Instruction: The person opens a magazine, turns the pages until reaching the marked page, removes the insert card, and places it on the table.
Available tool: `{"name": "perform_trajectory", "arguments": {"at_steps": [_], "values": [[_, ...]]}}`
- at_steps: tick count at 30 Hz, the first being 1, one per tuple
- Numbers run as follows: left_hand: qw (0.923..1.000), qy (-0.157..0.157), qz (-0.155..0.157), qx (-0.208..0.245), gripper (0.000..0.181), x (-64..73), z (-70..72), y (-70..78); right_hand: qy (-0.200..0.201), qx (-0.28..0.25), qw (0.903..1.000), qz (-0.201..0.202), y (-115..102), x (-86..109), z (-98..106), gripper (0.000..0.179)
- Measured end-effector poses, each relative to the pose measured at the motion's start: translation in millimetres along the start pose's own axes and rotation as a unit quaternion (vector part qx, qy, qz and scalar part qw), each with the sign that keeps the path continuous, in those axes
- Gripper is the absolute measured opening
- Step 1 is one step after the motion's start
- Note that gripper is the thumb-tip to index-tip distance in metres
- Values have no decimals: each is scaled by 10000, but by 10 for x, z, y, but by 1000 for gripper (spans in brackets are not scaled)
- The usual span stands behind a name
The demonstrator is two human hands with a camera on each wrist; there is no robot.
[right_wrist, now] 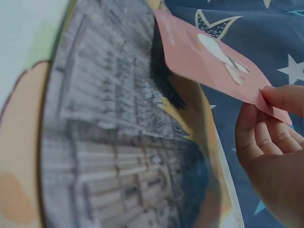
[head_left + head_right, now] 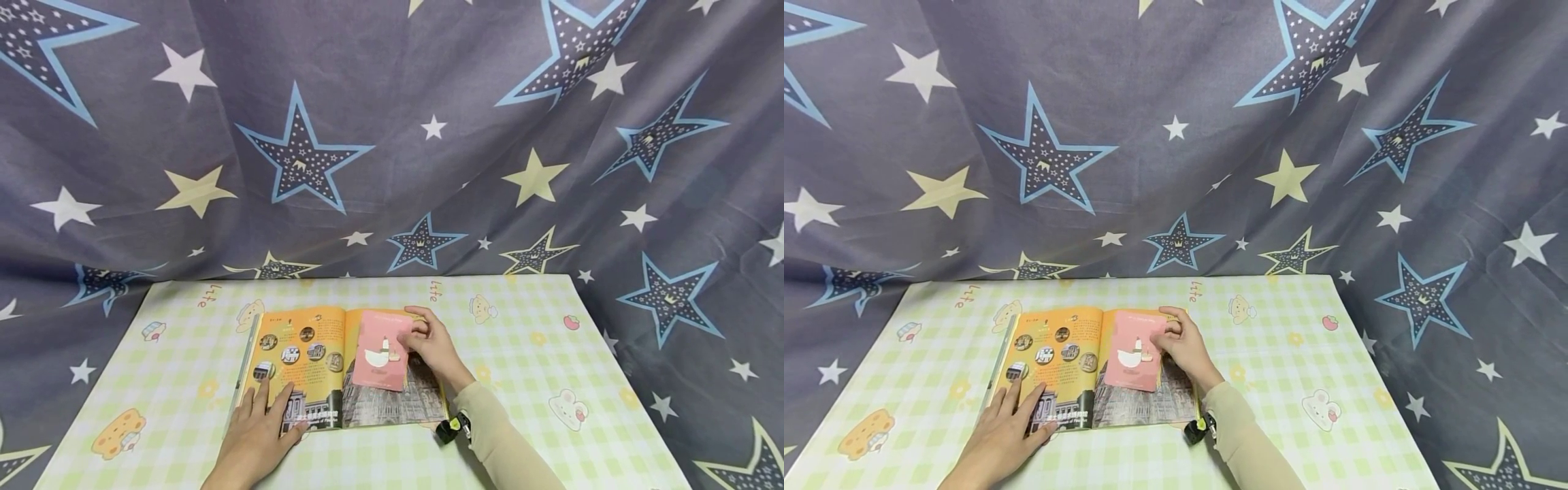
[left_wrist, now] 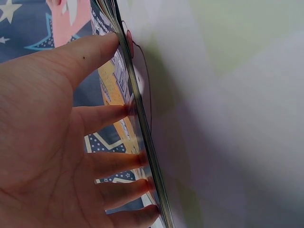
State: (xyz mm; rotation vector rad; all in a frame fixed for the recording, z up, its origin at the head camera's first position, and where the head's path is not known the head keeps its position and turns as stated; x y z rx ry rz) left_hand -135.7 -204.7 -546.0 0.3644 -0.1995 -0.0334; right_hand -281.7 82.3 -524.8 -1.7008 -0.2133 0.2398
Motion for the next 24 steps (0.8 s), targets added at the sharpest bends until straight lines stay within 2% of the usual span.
{"name": "perform_trajectory", "arguments": {"at_steps": [2,5,14,24], "values": [[10000,3,-1,-5,89,-2,3,0,124,-201,9997,-20,-27,12,37,59],[10000,-10,14,8,89,-2,4,1,318,-161,9994,-30,-72,34,119,55],[10000,-22,36,24,89,-7,10,4,794,603,9950,-93,-200,138,470,47],[9999,-59,61,67,89,-5,16,8,1352,584,9884,-376,-265,226,1004,50]]}}
Point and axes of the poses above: each hand's wrist, its own x-axis away from the middle knuckle, its own z-axis out of the back of the hand, y = z × x, the point moved 9 cm from there along -x, towards the middle knuckle, and after that the axes turned 1 degree about -z, right-handed, at the moved point
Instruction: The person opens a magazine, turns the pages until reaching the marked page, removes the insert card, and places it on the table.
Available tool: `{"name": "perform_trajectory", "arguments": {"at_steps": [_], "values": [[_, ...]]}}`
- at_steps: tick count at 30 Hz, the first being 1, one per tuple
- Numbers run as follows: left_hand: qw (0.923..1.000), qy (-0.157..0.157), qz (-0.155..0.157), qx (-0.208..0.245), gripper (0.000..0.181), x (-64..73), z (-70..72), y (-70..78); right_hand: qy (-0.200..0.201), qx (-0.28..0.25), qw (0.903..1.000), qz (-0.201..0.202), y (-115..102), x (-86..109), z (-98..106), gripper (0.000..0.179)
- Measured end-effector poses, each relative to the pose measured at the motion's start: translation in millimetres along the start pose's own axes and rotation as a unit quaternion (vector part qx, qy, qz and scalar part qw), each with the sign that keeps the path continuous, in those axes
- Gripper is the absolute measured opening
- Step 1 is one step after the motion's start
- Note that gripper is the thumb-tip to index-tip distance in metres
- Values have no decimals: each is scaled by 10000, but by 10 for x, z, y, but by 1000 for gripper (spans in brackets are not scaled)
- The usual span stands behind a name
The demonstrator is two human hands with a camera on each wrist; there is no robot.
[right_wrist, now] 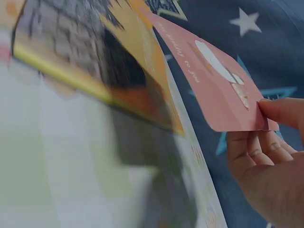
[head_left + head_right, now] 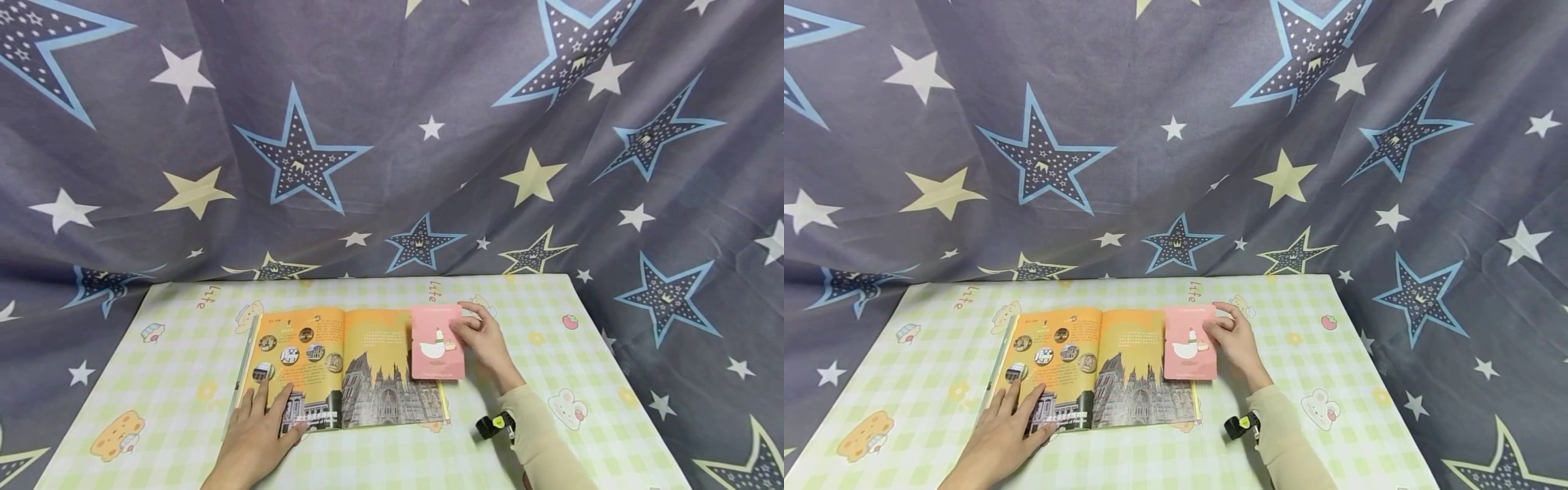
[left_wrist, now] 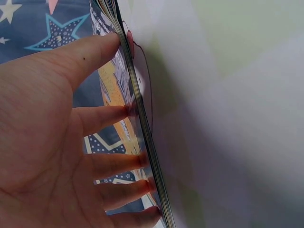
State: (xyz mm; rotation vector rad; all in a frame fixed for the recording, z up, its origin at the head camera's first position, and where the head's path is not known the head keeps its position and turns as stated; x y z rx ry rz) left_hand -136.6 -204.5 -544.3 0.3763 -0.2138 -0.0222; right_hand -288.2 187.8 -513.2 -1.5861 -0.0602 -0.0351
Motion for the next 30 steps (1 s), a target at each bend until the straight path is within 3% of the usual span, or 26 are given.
{"name": "perform_trajectory", "arguments": {"at_steps": [8,17,30], "values": [[10000,37,-37,-27,89,4,12,10,26,-46,9994,-336,62,-52,470,54],[10000,-27,11,-18,90,-10,-7,2,95,565,9936,-977,196,-133,928,61],[10000,-35,24,-17,90,-8,-6,4,265,1106,9860,-1217,357,-214,1136,58]]}}
Point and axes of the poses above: each hand's wrist, its own x-axis away from the middle knuckle, its own z-axis out of the back of the hand, y = z × x, the point moved 9 cm from there along -x, towards the middle knuckle, and after that the axes turned 1 degree about -z, right-handed, at the moved point
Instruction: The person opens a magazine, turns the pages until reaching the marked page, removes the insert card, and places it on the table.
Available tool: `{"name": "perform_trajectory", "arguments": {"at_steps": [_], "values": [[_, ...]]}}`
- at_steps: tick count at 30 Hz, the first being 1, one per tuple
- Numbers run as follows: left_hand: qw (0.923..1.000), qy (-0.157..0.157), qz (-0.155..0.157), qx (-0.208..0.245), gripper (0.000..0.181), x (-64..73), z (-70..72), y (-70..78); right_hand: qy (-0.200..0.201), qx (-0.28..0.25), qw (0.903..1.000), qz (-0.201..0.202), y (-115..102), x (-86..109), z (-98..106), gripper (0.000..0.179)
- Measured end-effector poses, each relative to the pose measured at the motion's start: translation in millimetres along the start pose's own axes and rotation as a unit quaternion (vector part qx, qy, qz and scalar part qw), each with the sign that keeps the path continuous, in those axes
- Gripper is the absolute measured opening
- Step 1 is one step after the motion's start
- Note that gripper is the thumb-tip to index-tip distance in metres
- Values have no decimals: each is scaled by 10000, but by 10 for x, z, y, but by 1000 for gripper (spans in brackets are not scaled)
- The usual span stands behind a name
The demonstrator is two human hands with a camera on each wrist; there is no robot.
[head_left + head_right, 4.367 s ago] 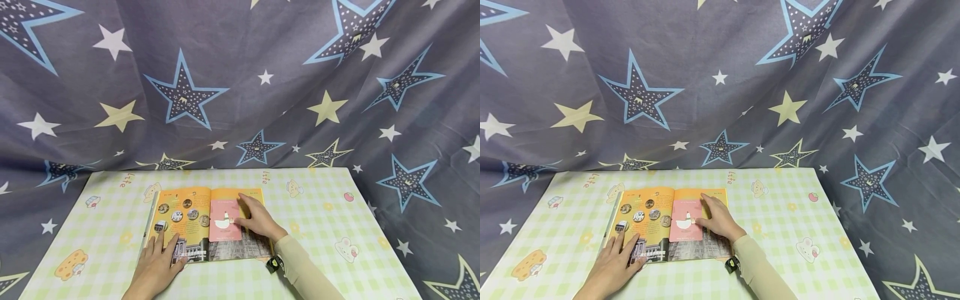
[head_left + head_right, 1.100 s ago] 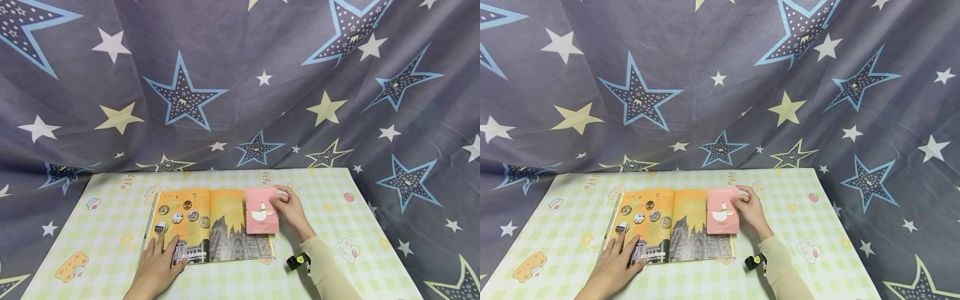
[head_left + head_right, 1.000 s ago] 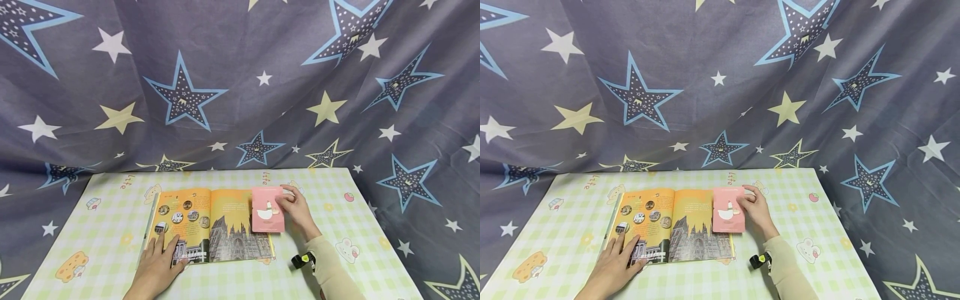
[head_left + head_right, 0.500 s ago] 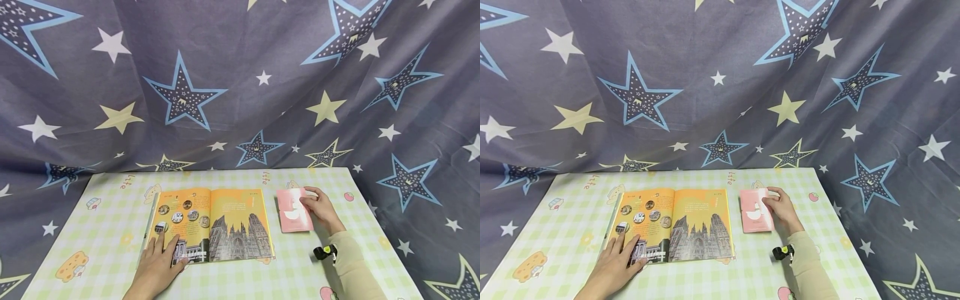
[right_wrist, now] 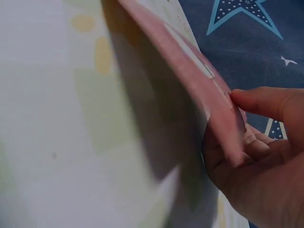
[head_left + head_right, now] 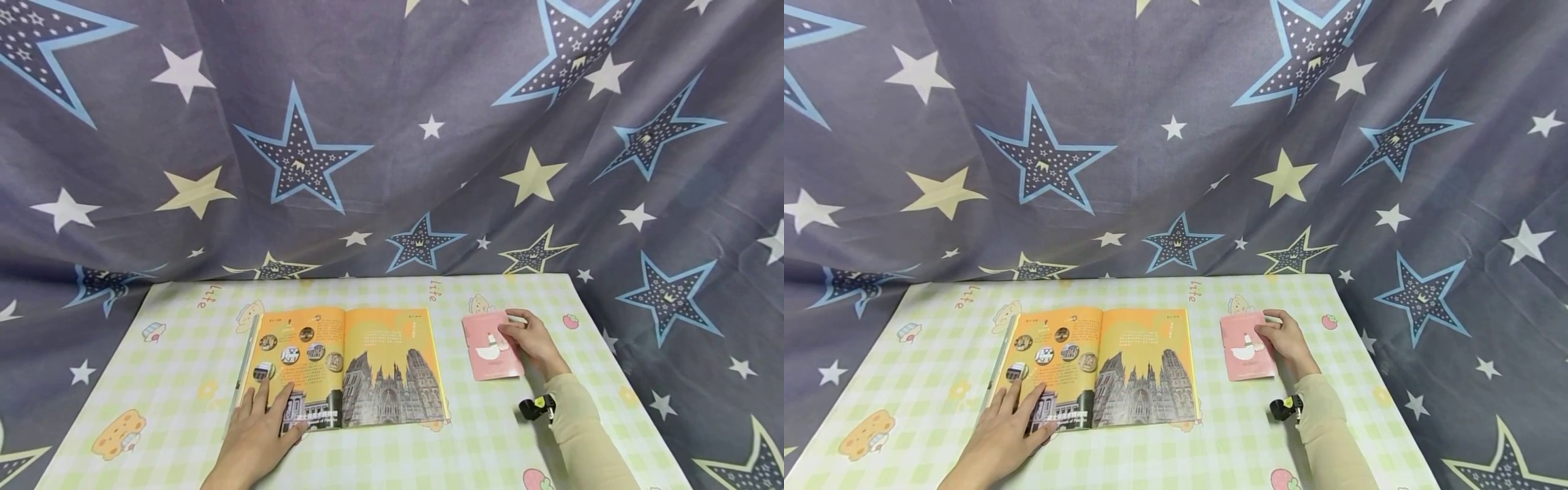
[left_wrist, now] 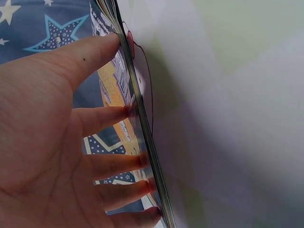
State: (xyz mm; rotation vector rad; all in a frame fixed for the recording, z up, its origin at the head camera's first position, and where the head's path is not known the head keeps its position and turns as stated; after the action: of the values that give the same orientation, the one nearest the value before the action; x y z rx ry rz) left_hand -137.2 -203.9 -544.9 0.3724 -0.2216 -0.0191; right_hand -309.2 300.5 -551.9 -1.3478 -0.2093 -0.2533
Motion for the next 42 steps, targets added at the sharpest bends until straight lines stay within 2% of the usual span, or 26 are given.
{"name": "perform_trajectory", "arguments": {"at_steps": [5,9,14,18,22,25,31,34,37,42], "values": [[10000,35,-24,-5,90,0,3,3,117,282,9995,13,4,-26,21,57],[10000,70,-60,-11,89,3,9,5,208,855,9961,92,-7,-35,41,55],[10000,51,-41,6,87,6,13,0,305,2079,9770,366,-90,-16,49,49],[10000,17,-18,15,88,-3,5,-14,360,2600,9635,529,-163,15,51,47],[10000,37,-34,23,89,-9,-4,-26,457,2689,9604,573,-193,32,73,46],[9999,75,-55,42,89,-11,-9,-23,517,2587,9626,625,-216,59,92,45],[9999,98,-62,31,89,-14,-9,-6,827,2279,9641,1086,-344,226,76,36],[9999,132,-77,6,88,-14,8,-1,1006,2181,9613,1349,-428,372,-6,28],[9999,130,-58,3,88,-15,33,-6,1083,1896,9630,1581,-494,518,-134,20],[9997,200,-61,125,83,14,91,42,961,1331,9677,1912,-581,760,-378,12]]}}
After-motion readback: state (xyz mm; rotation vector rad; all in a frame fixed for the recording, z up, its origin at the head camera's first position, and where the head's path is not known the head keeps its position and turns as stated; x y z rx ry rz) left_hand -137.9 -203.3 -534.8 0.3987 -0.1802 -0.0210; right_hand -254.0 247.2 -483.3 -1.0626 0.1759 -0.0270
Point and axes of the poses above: each hand's wrist, its own x-axis away from the middle knuckle, its own z-axis out of the back of the hand, y = z × x, the point moved 9 cm from there along -x, towards the middle knuckle, and after that the axes turned 1 degree about -z, right-handed, at the moved point
